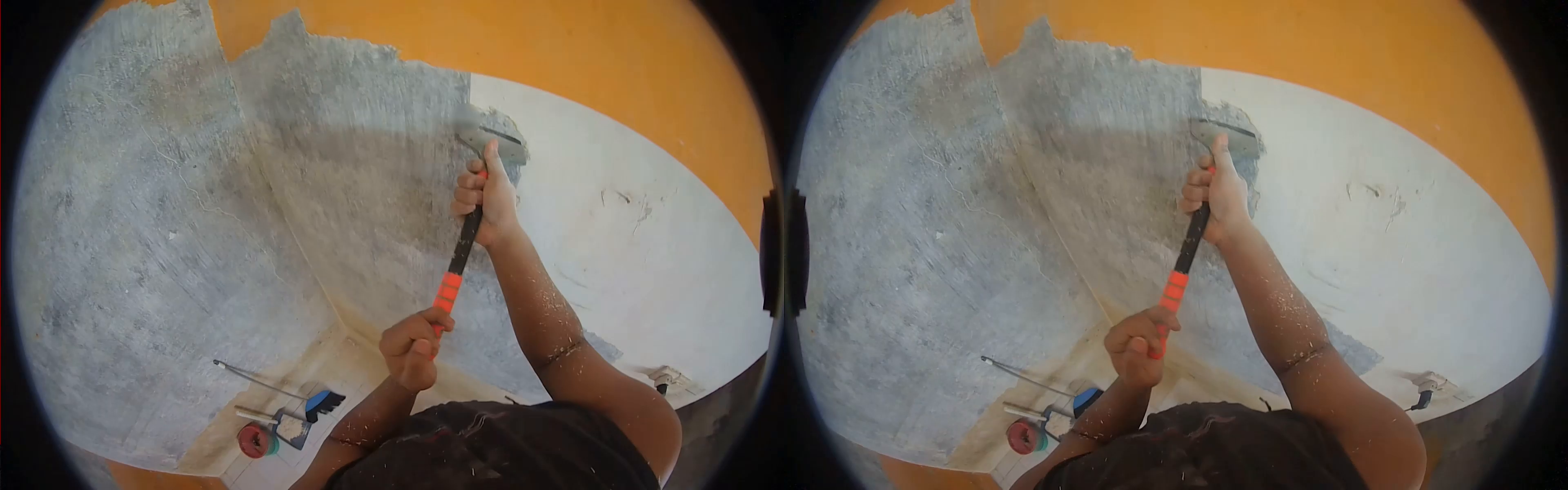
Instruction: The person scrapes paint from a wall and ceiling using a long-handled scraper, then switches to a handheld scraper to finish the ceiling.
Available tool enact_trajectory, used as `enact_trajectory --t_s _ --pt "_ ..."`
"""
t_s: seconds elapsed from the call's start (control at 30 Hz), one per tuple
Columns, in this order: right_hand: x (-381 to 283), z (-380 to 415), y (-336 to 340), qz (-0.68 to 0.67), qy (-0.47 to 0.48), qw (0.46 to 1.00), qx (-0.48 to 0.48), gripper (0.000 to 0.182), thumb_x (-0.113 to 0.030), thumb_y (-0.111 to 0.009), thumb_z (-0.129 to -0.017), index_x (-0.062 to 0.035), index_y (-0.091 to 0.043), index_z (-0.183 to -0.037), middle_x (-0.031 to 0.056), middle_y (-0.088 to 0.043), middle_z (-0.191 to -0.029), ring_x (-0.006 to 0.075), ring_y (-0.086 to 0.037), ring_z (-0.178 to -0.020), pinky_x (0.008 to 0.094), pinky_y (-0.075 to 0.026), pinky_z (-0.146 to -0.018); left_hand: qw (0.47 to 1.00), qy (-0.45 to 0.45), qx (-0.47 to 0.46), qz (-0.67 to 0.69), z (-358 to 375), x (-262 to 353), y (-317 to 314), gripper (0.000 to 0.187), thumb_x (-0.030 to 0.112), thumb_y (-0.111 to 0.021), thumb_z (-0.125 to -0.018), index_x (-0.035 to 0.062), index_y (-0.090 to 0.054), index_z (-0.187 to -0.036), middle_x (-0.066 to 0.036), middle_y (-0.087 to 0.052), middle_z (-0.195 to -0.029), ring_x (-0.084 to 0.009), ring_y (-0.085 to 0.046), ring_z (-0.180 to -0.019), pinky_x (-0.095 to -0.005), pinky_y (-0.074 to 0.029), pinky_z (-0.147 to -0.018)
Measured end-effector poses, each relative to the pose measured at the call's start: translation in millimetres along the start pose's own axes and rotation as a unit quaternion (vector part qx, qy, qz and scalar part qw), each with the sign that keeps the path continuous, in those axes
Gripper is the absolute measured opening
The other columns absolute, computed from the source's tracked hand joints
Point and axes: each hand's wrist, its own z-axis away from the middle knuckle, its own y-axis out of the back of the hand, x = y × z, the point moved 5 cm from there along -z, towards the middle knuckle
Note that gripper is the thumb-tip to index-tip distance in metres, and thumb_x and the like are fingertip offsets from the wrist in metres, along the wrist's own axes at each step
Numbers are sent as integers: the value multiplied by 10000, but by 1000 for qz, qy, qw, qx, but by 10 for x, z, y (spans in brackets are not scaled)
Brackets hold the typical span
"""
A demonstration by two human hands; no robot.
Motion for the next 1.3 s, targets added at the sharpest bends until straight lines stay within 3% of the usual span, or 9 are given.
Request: enact_trajectory --t_s 0.27,0.5,0.57,0.7,0.77,0.8,0.93,1.13,1.3 --pt "-71 -120 -146 -46 -2 996 -70 384 -517 -475 -854 -160 -390 -742 -74 -267 -519 35 -222 -390 195 -226 -372 991 -94 -88 -45 -238 203 -91 192 74 -386 -792 -8 -447 -630 -123 -494 -641 -249 -534 -634 -341 -439 -559" --pt "238 235 141 139 81 975 153 283 -429 -505 -873 -159 -428 -830 -59 -390 -672 31 -321 -458 167 -259 -389 971 -68 -113 -200 113 147 18 70 -10 -555 -687 10 -500 -727 -152 -529 -761 -288 -565 -727 -367 -476 -660" --pt "266 243 95 102 70 990 65 321 -464 -481 -873 -152 -453 -806 -60 -377 -606 37 -321 -436 174 -272 -373 915 -165 -168 -328 149 237 -25 131 4 -588 -686 27 -512 -790 -160 -514 -887 -292 -555 -843 -368 -473 -710" --pt "254 269 -4 -32 39 993 -103 453 -567 -412 -857 -129 -504 -788 -58 -305 -508 63 -290 -390 206 -267 -345 863 -98 -114 -482 265 207 213 254 12 -611 -713 39 -485 -932 -149 -488 -987 -249 -528 -940 -354 -465 -751" --pt "233 261 -176 -144 14 929 -342 600 -653 -307 -836 -106 -551 -793 -64 -251 -453 63 -261 -362 209 -246 -321 967 163 -12 -196 322 -83 442 366 34 -602 -760 40 -398 -1064 -130 -509 -960 -180 -540 -883 -307 -473 -693" --pt "234 216 -165 -146 15 929 -341 600 -653 -307 -836 -106 -551 -793 -64 -251 -453 63 -261 -362 209 -246 -321 939 322 -31 -115 409 -210 514 376 34 -558 -804 33 -342 -1112 -91 -540 -844 -121 -549 -731 -243 -458 -597" --pt "269 60 -244 -191 -21 906 -378 638 -658 -298 -833 -78 -565 -810 -53 -307 -476 65 -286 -375 207 -263 -337 939 337 -8 -72 450 -259 493 352 41 -546 -815 25 -351 -1107 -56 -543 -706 -94 -522 -572 -213 -426 -521" --pt "155 -80 -193 -201 -29 946 -253 667 -693 -374 -780 -66 -548 -927 -14 -379 -614 70 -345 -449 208 -282 -363 926 135 -15 -353 211 -184 567 359 79 -566 -813 2 -395 -1119 -47 -536 -670 -80 -502 -540 -210 -410 -511" --pt "114 -245 -153 -256 -4 871 -420 718 -730 -413 -734 -68 -496 -999 -16 -367 -638 64 -343 -475 181 -288 -382 951 93 -15 -295 -55 -156 494 358 94 -574 -808 -31 -415 -1103 -55 -551 -715 -81 -500 -581 -211 -400 -525"
